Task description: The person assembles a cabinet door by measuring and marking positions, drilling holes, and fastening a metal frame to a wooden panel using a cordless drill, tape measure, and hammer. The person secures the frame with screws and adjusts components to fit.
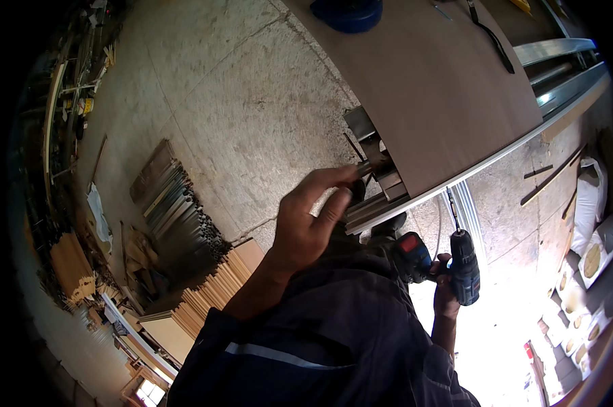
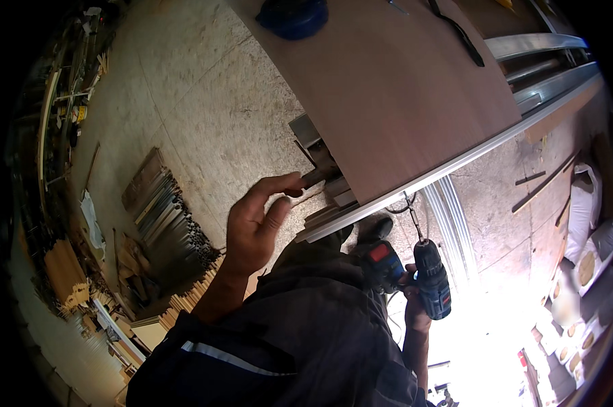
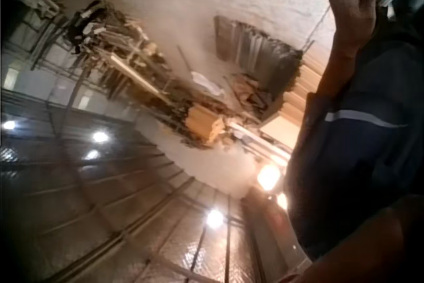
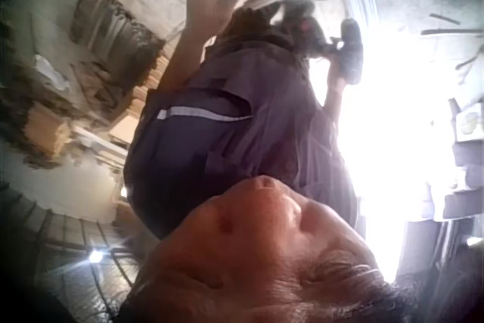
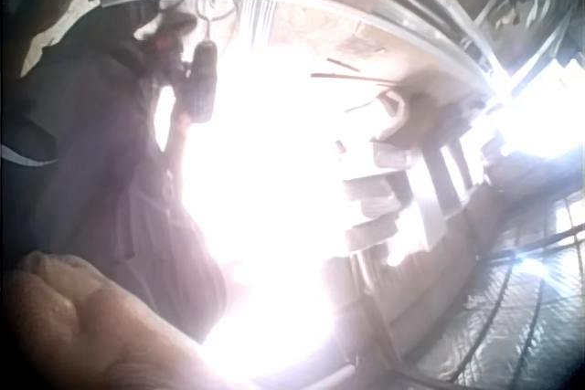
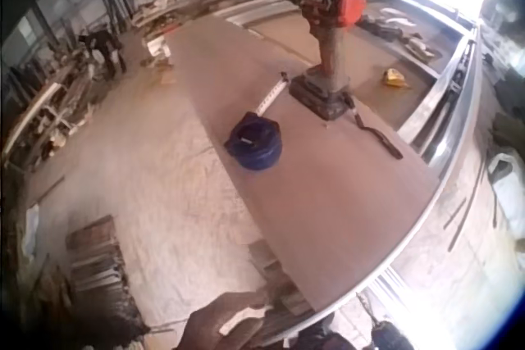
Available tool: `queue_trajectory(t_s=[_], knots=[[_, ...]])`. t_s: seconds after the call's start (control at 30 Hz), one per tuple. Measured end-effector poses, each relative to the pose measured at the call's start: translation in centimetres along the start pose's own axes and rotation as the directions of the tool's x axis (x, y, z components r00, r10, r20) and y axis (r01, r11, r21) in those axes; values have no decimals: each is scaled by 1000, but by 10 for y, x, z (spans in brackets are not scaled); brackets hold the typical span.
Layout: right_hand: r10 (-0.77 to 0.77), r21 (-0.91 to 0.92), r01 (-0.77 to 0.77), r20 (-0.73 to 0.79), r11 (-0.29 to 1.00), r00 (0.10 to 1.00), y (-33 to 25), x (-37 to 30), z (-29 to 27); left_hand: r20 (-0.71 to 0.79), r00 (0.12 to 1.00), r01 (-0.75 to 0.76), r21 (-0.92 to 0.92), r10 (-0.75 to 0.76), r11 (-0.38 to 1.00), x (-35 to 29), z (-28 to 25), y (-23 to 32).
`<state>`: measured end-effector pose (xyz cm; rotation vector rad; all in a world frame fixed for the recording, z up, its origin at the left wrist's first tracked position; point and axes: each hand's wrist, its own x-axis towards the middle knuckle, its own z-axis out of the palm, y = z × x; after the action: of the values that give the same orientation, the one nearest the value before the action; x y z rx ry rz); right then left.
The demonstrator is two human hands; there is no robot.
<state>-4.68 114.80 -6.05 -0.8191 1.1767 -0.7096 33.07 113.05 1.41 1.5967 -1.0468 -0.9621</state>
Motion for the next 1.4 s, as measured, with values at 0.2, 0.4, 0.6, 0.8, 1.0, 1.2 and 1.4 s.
queue_trajectory(t_s=[0.2,0.4,0.6,0.8,1.0,1.2,1.4], knots=[[-65,19,65,-4,998,998,0,0,4,-154,978,125,-94,-139,988,0,-12,1],[-150,-33,149,-27,988,988,-8,5,20,-109,987,101,-118,-114,988,1,-4,-5],[-140,-77,134,-84,988,987,-7,-1,18,-238,937,-205,223,258,953,75,-24,17],[-139,35,142,-75,989,987,-18,-9,21,-200,867,-221,666,456,712,180,-34,48],[-92,157,105,-93,982,991,4,0,12,-80,919,-199,751,386,630,250,-12,46],[-139,161,163,-148,973,979,-2,-25,-12,-56,937,-148,830,345,538,261,-12,50],[-304,-90,297,-72,951,950,-98,-27,-3,-97,986,75,-451,-132,890,186,-64,56]])
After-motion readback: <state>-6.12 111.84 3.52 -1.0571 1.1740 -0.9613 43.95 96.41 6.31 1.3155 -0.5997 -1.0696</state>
